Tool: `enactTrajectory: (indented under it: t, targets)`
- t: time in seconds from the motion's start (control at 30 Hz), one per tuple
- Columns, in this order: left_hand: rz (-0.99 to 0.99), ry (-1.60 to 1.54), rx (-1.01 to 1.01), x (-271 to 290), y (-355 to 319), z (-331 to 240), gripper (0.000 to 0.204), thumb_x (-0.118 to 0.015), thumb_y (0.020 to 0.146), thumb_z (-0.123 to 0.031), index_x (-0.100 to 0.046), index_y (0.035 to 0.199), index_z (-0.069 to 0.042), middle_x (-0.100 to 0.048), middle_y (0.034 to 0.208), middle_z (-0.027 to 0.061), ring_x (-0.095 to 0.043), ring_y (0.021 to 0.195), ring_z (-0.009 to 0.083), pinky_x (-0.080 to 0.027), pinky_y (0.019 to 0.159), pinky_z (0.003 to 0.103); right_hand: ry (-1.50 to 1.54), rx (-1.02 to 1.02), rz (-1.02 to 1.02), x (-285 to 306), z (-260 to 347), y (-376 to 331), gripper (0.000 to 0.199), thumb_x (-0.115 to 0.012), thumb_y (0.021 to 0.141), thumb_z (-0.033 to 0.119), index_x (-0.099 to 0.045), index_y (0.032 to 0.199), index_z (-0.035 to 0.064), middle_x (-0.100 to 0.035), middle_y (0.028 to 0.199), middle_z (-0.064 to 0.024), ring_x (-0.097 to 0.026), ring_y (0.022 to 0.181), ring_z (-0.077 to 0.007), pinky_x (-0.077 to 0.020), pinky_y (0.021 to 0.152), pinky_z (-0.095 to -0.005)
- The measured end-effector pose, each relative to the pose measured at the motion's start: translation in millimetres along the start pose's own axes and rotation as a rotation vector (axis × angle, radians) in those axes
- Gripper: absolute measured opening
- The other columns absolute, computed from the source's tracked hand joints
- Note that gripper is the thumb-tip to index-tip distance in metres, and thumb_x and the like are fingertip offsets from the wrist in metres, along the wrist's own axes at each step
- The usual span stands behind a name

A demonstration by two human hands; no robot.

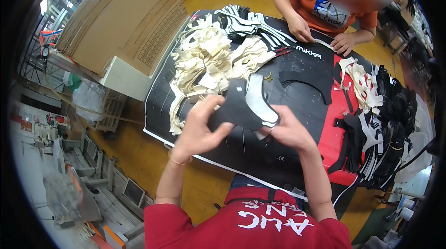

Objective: The person repeatedly picks white and black foam-like footwear components from a table, aligns them, and presses them together by hand. They handle multiple pieces one at a time, occasionally moving other parts aside to access the work area. A coworker across the table performs similar assembly actions.

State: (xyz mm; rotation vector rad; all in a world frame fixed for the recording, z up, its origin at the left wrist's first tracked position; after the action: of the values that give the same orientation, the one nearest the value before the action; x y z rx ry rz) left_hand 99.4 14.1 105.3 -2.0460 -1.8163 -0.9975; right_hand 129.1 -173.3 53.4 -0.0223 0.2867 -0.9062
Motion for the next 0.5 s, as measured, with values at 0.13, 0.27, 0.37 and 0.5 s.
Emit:
enactTrajectory:
  t: [0.13, 0.27, 0.37, 0.5]
  targets:
    - [0.111, -0.07, 0.182, -44.6, -25.2, 15.0, 0.082, -0.097, 0.061, -0.033, -0.058, 0.125, 0.003, -0.069, 0.108, 0.0181, -0.069, 0.102, 0.0282, -0.052, 0.089, 0.038, 0.049, -0.037, 0.059, -14.1, -24.0, 2.6, 0.015, -0.062, 0.098, 0.01, -0.069, 0.107, -0.0005, -0.066, 0.09, 0.0032, -0.056, 0.083, -0.0046, -0.0474, 0.074, -0.0241]
    - [0.055, -0.057, 0.362, -40.4, -57.2, 44.3, 0.044, -0.079, 0.076, -0.007, -0.065, 0.117, -0.002, -0.07, 0.086, 0.008, -0.061, 0.075, 0.0099, -0.052, 0.072, 0.029, -0.171, 0.025, 0.291, -23.5, -27.3, 8.6, 0.033, -0.066, 0.101, 0.034, -0.069, 0.107, 0.0017, -0.066, 0.09, -0.0009, -0.057, 0.082, -0.0074, -0.0477, 0.073, -0.0279]
    - [-0.319, 0.024, 0.38, 11.7, -81.3, 56.1, 0.036, -0.063, 0.066, 0.007, -0.063, 0.102, 0.004, -0.057, 0.078, 0.0031, -0.054, 0.077, 0.0115, -0.046, 0.068, 0.028, -0.354, 0.182, 0.188, -15.6, -25.8, 25.9, 0.038, -0.072, 0.095, 0.032, -0.068, 0.116, 0.0006, -0.07, 0.097, -0.0093, -0.064, 0.092, -0.0171, -0.0497, 0.079, -0.0324]
    - [-0.425, 0.441, 0.415, 68.0, -91.8, 63.2, 0.029, -0.069, 0.07, -0.001, -0.064, 0.098, 0.005, -0.066, 0.078, 0.016, -0.059, 0.07, 0.0323, -0.05, 0.071, 0.039, -1.317, 0.381, -0.259, -11.6, -28.4, 42.9, 0.068, -0.083, 0.08, 0.035, -0.058, 0.135, 0.0045, -0.062, 0.122, -0.0162, -0.062, 0.107, -0.0287, -0.0409, 0.097, -0.0428]
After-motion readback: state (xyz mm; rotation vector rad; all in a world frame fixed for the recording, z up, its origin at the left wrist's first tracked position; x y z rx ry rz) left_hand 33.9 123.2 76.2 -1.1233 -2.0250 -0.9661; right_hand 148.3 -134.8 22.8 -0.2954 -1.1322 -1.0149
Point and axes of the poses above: each hand's wrist, its own y-axis towards the middle knuckle, its own x-axis out of the back of the hand, z = x × y, the point moved 7 cm from there along y, towards the middle knuckle
